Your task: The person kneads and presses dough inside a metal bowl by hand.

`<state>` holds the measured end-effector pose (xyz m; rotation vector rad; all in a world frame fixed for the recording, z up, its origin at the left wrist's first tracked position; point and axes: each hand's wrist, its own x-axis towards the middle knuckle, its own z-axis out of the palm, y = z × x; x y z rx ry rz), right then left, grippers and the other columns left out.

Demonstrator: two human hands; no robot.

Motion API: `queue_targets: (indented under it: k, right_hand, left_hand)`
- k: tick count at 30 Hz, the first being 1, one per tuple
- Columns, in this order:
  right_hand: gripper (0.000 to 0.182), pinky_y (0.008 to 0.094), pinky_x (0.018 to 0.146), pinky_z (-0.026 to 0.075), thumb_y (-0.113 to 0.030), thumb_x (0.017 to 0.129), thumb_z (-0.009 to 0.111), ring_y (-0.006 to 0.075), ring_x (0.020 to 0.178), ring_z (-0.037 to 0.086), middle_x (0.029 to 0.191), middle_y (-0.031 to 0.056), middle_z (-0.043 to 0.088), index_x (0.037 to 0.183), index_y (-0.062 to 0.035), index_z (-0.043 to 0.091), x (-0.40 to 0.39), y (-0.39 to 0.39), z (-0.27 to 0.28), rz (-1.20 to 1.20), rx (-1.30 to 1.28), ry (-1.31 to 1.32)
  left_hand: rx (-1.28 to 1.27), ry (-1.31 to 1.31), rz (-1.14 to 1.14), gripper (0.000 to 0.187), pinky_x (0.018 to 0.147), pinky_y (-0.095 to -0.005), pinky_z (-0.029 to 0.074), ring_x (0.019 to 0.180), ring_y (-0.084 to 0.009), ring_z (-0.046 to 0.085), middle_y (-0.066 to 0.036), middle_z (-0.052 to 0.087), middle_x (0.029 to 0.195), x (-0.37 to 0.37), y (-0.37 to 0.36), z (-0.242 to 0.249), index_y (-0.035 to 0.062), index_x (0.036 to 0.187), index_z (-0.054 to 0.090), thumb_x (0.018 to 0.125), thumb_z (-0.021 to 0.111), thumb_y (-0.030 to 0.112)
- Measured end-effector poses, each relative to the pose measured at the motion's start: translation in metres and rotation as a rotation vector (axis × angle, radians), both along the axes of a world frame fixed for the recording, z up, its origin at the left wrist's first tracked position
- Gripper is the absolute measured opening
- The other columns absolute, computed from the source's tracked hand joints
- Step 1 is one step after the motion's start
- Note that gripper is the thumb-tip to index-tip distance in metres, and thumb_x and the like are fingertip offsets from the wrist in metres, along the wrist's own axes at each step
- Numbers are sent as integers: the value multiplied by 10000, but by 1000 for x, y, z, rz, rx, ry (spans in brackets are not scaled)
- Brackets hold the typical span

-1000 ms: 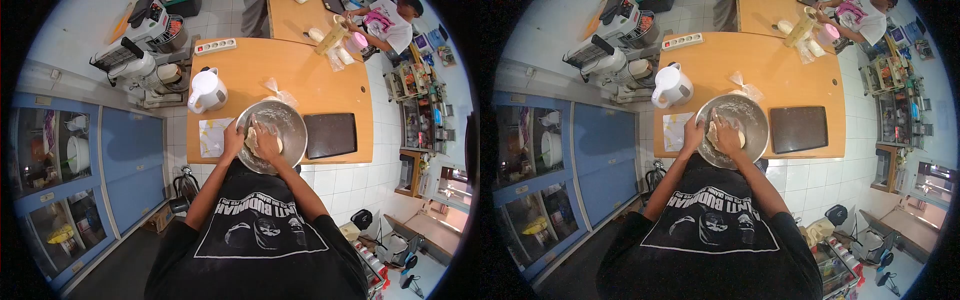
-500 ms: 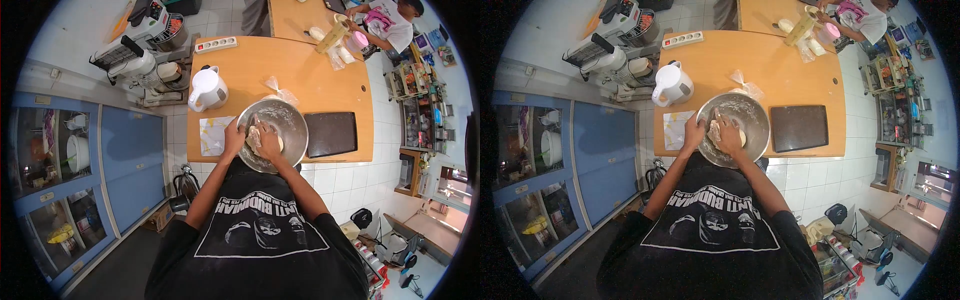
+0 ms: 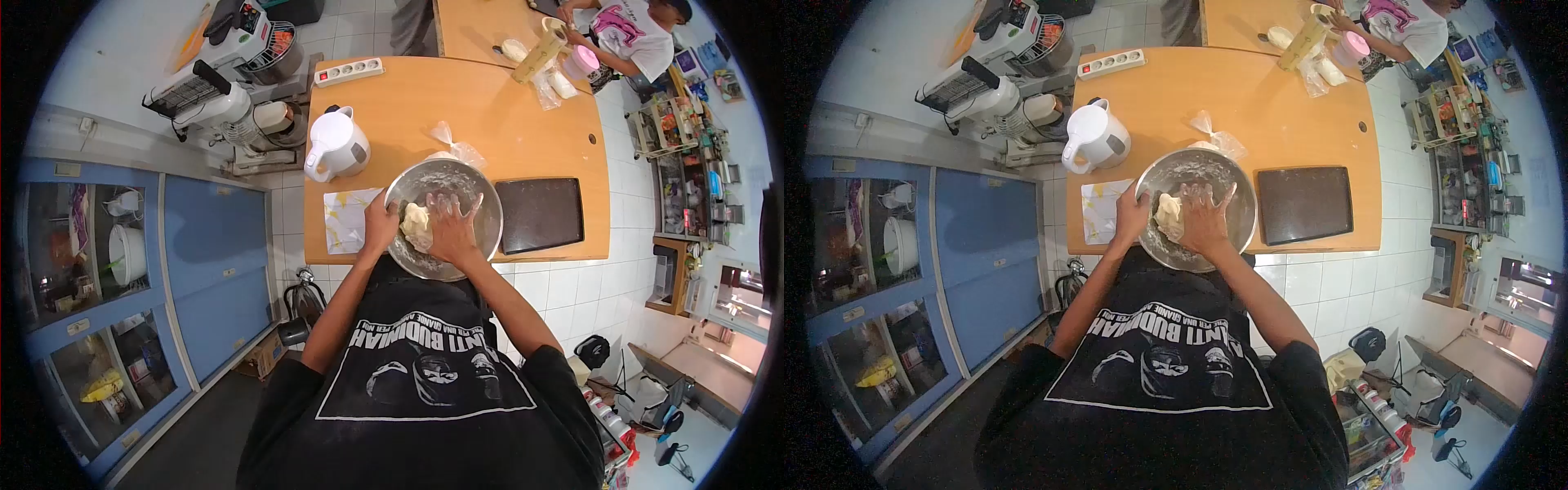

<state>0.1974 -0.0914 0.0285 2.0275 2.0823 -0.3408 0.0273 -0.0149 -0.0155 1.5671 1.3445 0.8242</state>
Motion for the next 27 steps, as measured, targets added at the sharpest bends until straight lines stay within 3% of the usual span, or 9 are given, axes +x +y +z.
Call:
queue_targets:
  k: [5, 8, 13, 20, 22, 23, 25, 27]
  right_hand:
    - [1082, 869, 1102, -56, -808, 846, 523, 391, 1523, 339, 1624, 159, 409, 1614, -71, 330, 2, -1, 1, 5, -28, -27]
    - [977, 861, 1117, -23, -728, 905, 520, 392, 1502, 370, 1601, 160, 438, 1574, -27, 392, -3, 2, -3, 5, -41, -22]
    - [649, 848, 1133, 59, -468, 1031, 467, 327, 1412, 495, 1528, 159, 511, 1468, 9, 526, -11, 4, -33, -35, 95, 47]
    - [609, 843, 1135, 70, -422, 1062, 429, 310, 1409, 499, 1540, 155, 497, 1482, 12, 511, -10, 4, -37, -118, 89, 203]
    - [721, 819, 1150, 88, -498, 1050, 439, 340, 1432, 466, 1571, 160, 458, 1571, -2, 382, -9, 0, -37, -178, 66, 249]
    - [721, 819, 1150, 88, -498, 1050, 439, 340, 1432, 466, 1571, 160, 458, 1571, -2, 382, -5, -5, -43, -178, 69, 248]
    - [847, 800, 1149, 115, -562, 999, 540, 374, 1472, 389, 1580, 199, 415, 1644, -94, 251, 5, -14, -50, -136, 114, 366]
    - [903, 814, 1139, 118, -581, 977, 562, 386, 1465, 397, 1589, 185, 412, 1660, -123, 187, 11, -16, -38, -125, 145, 420]
  left_hand:
    - [11, 34, -4, 366, 915, -458, 536, 1093, -448, 686, -266, 716, 1151, -1, 0, 3, 21, 1322, 638, 957, 615, 22]
    - [10, 38, 3, 377, 914, -465, 536, 1090, -452, 685, -273, 711, 1156, 0, -1, 8, 16, 1324, 635, 947, 608, 11]
    - [81, 35, 27, 406, 912, -469, 538, 1090, -458, 684, -275, 711, 1155, 0, -1, -6, 9, 1333, 628, 929, 598, -1]
    - [3, 42, 17, 415, 942, -460, 530, 1110, -450, 681, -273, 711, 1168, 1, -1, 1, 1, 1338, 625, 924, 593, 2]
    - [2, 38, 18, 414, 943, -459, 530, 1114, -447, 681, -273, 710, 1169, 1, -1, 1, 0, 1338, 625, 925, 596, 4]
    - [-1, 34, 20, 414, 945, -459, 529, 1118, -444, 681, -274, 709, 1171, 1, -1, 1, -1, 1339, 625, 926, 600, 7]
    - [11, 42, 18, 409, 947, -457, 528, 1121, -442, 680, -274, 709, 1170, 1, 1, -2, 3, 1336, 628, 928, 603, 8]
    - [17, 53, 15, 404, 949, -455, 528, 1124, -441, 679, -274, 709, 1170, 0, -1, -1, 7, 1333, 631, 930, 606, 9]
